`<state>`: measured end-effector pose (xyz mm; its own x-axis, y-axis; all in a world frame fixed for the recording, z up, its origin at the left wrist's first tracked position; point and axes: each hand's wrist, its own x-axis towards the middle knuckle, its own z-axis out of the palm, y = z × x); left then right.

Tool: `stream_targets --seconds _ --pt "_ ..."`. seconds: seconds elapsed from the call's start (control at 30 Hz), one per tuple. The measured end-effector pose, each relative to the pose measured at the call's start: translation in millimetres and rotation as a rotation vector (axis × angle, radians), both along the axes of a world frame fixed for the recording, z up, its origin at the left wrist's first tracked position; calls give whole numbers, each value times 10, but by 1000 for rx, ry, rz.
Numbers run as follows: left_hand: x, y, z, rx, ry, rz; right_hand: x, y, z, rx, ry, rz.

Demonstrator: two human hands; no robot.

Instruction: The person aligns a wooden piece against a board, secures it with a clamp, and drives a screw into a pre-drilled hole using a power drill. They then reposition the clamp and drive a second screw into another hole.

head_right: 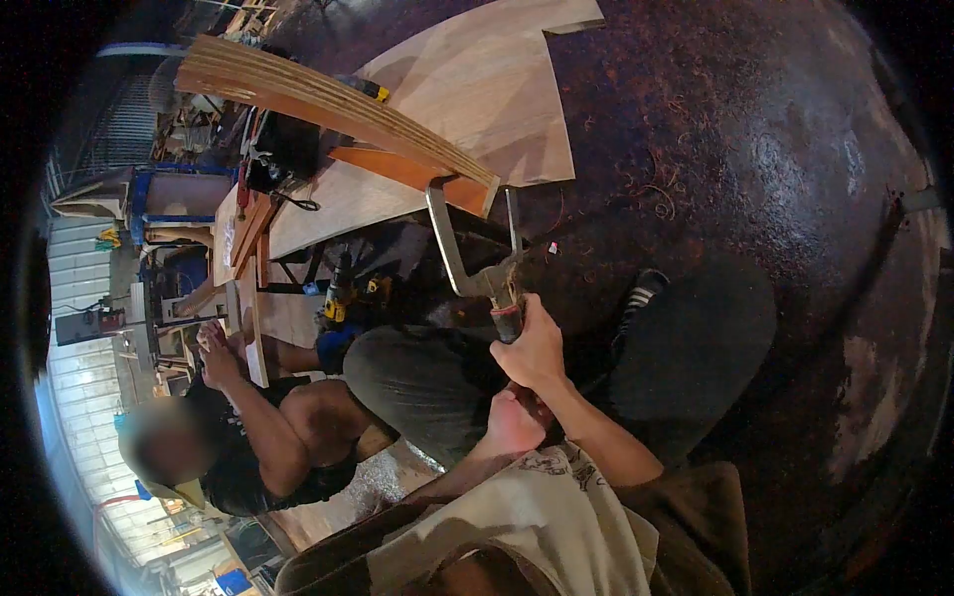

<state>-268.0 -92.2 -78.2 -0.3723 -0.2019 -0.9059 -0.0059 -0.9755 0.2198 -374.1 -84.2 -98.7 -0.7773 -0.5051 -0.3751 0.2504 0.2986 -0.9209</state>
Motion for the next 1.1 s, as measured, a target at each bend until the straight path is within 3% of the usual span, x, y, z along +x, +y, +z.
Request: stream_targets --seconds 0.1,0.2,0.3,0.37,0.47,0.6,0.67,0.73,0.77,0.83,0.87,0.9,0.97,1.0,1.07,1.1 --pt "23 -4 -69 -49 -119 -2 8 5 -20 -19 17 -4" --pt "245 -125 -327 -17 102 -88 10 2 -11 -8 38 -8" --pt "208 -308 -276 203 -17 -69 -21 27 51 -6 -11 16" --pt "268 -512 -278 628 18 -109 3 16 34 -17 11 -5" --pt "390 -595 -407 716 100 -150 33 3 -40 -11 58 -19" --pt "246 -706 106 614 -102 -243 31 -12 -93 -52 158 -30" --pt "491 -980 277 -126 -219 -493 27 -27 -86 -52 110 -31" --pt "87 -1484 496 -889 -46 -475 26 -36 -53 -56 55 -27" --pt "-233 -1754 634 -1306 -65 -628 7 -33 -34 -59 35 -27" --pt "-846 -2239 808 -1693 2 -700 -42 -30 30 -103 20 -43" --pt "-1129 -2363 895 -1732 106 -678 -60 -24 17 -102 13 -46" --pt "-1332 -2591 1074 -1725 74 -1038 -67 -21 -1 -72 -40 -2" --pt "-1868 -2887 697 -2016 531 -892 -45 -34 -29 -32 -75 39" --pt "-2083 -3102 666 -2012 531 -899 -34 -48 -69 -32 -81 35" --pt "-2344 -3469 759 -1926 913 -1746 20 -58 -136 -36 -8 37" --pt "-2421 -3311 797 -1994 994 -1662 -3 -68 -125 -35 -16 33"
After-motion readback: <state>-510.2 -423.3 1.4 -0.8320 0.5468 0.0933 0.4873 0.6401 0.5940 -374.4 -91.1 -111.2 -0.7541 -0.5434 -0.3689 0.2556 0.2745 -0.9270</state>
